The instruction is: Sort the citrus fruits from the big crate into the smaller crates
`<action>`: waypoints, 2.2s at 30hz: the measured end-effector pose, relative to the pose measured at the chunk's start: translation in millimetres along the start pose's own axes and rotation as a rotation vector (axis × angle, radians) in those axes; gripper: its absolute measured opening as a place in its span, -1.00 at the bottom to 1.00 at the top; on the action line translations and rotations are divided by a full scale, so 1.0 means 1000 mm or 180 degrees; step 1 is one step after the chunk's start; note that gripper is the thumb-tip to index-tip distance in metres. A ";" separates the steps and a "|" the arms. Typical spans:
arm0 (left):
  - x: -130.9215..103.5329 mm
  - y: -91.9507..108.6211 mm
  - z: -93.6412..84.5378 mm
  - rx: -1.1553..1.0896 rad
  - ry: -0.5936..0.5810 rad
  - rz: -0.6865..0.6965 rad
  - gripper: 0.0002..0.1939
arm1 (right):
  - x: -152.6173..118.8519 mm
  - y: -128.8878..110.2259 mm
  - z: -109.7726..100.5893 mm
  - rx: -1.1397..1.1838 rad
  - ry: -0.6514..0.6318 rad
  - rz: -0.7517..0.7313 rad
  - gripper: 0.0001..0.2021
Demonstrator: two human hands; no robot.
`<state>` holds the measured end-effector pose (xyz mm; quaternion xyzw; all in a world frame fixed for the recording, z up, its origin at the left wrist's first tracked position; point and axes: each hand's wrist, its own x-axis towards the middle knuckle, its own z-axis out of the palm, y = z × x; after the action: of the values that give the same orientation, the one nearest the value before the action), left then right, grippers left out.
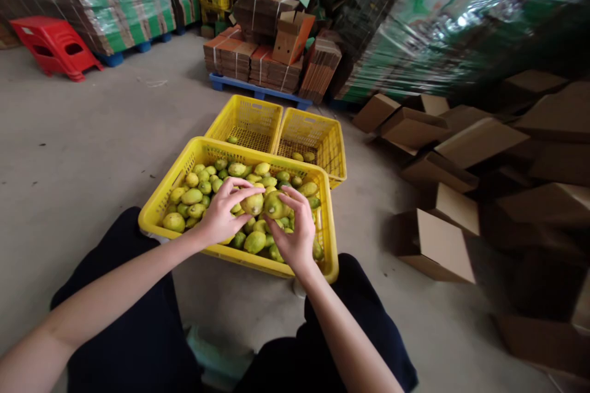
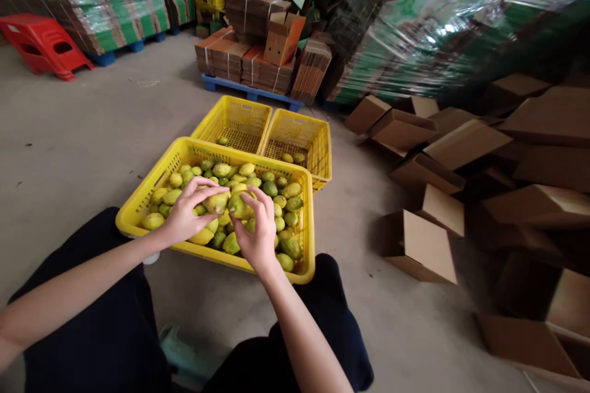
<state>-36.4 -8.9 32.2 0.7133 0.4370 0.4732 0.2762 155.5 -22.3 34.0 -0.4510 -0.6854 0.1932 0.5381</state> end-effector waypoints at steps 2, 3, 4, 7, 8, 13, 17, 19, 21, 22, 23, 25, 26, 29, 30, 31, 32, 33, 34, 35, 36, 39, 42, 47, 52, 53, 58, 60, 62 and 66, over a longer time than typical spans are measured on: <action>0.003 -0.002 -0.001 -0.0575 -0.0180 -0.0630 -0.42 | 0.008 -0.002 -0.006 0.0439 -0.0149 0.0495 -0.62; 0.004 -0.002 -0.002 -0.0985 -0.0323 -0.1041 -0.35 | 0.012 -0.003 -0.010 0.0728 -0.0298 0.0862 -0.60; 0.005 -0.003 -0.002 -0.1429 -0.0481 -0.1475 -0.31 | 0.015 -0.003 -0.013 0.1023 -0.0456 0.1269 -0.61; 0.005 -0.005 -0.001 -0.2517 -0.0848 -0.2592 -0.43 | 0.019 -0.004 -0.016 0.1714 -0.0716 0.2399 -0.59; 0.004 -0.006 0.001 -0.2708 -0.0929 -0.2878 -0.46 | 0.018 -0.003 -0.015 0.1853 -0.0746 0.2649 -0.57; 0.005 -0.009 0.006 -0.2868 -0.1092 -0.3744 -0.46 | 0.013 0.007 -0.002 0.2398 -0.0959 0.3503 -0.56; 0.006 -0.010 0.008 -0.2799 -0.0994 -0.3325 -0.55 | 0.015 0.016 0.001 0.2579 -0.0631 0.3802 -0.58; 0.004 -0.008 0.009 -0.2448 -0.0870 -0.2747 -0.51 | 0.016 0.017 -0.002 0.2480 -0.0362 0.3535 -0.60; 0.003 -0.007 0.007 -0.1714 -0.0602 -0.1979 -0.41 | 0.014 0.015 -0.004 0.2198 -0.0252 0.2932 -0.61; 0.003 -0.006 0.006 -0.1271 -0.0447 -0.1577 -0.41 | 0.013 0.013 -0.005 0.2026 -0.0281 0.2594 -0.59; 0.003 -0.005 0.004 -0.0864 -0.0304 -0.1192 -0.45 | 0.011 0.011 -0.004 0.1873 -0.0325 0.2297 -0.54; 0.005 -0.002 -0.001 -0.0352 -0.0139 -0.0588 -0.53 | 0.005 0.008 -0.001 0.1649 -0.0297 0.1848 -0.48; 0.007 -0.001 -0.003 -0.0268 -0.0118 -0.0404 -0.55 | 0.002 0.007 0.002 0.1540 -0.0186 0.1626 -0.49; 0.013 0.001 -0.008 -0.0400 -0.0038 -0.0272 -0.53 | -0.005 0.010 0.008 0.0927 0.0201 0.0896 -0.54; 0.015 0.001 -0.009 -0.0510 -0.0048 -0.0350 -0.52 | -0.007 0.011 0.008 0.0702 0.0327 0.0721 -0.55; 0.016 0.000 -0.010 -0.0660 -0.0114 -0.0473 -0.50 | -0.007 0.013 0.008 0.0545 0.0448 0.0630 -0.55; 0.018 -0.002 -0.010 -0.0857 -0.0245 -0.0625 -0.48 | -0.007 0.015 0.008 0.0492 0.0546 0.0624 -0.55; 0.019 -0.004 -0.010 -0.1093 -0.0422 -0.0791 -0.46 | -0.006 0.016 0.007 0.0555 0.0592 0.0691 -0.54; 0.019 -0.007 -0.009 -0.1357 -0.0592 -0.0966 -0.45 | -0.005 0.017 0.005 0.0722 0.0554 0.0820 -0.53; 0.020 -0.009 -0.009 -0.1642 -0.0719 -0.1154 -0.44 | -0.004 0.017 0.004 0.0958 0.0435 0.1004 -0.51; 0.020 -0.011 -0.008 -0.1932 -0.0777 -0.1355 -0.46 | -0.003 0.017 0.002 0.1227 0.0294 0.1224 -0.49; 0.020 -0.015 -0.006 -0.2603 -0.0657 -0.1993 -0.57 | 0.001 0.016 -0.002 0.1867 0.0126 0.1871 -0.51; 0.019 -0.012 -0.004 -0.2738 -0.0571 -0.2513 -0.69 | 0.001 0.016 -0.002 0.1923 0.0249 0.2319 -0.60; 0.013 0.000 0.010 -0.2554 -0.0936 -0.3026 -0.56 | -0.004 0.013 0.007 0.1943 -0.0213 0.3063 -0.67; 0.006 0.009 0.023 -0.2245 -0.0794 -0.3309 -0.36 | -0.005 0.006 0.015 0.2304 -0.0323 0.3178 -0.58; 0.006 0.009 0.024 -0.2286 -0.0699 -0.3307 -0.37 | -0.004 0.006 0.016 0.2420 -0.0320 0.3217 -0.58; 0.014 0.009 0.026 -0.2714 -0.0245 -0.3346 -0.74 | 0.002 0.005 0.021 0.2901 0.0060 0.3325 -0.63; 0.018 0.009 0.027 -0.3038 -0.0150 -0.3696 -0.83 | 0.005 0.002 0.021 0.3044 0.0124 0.3453 -0.68; 0.023 0.009 0.029 -0.3473 -0.0105 -0.4041 -0.67 | 0.009 0.000 0.021 0.3244 0.0117 0.3667 -0.74; 0.027 0.009 0.033 -0.4010 0.0116 -0.4074 -0.55 | 0.016 -0.001 0.018 0.3421 0.0411 0.3967 -0.81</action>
<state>1.7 11.8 38.2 0.0420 0.4146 0.3919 0.8202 138.0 -5.8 37.5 -0.4398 -0.0914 0.7316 0.5129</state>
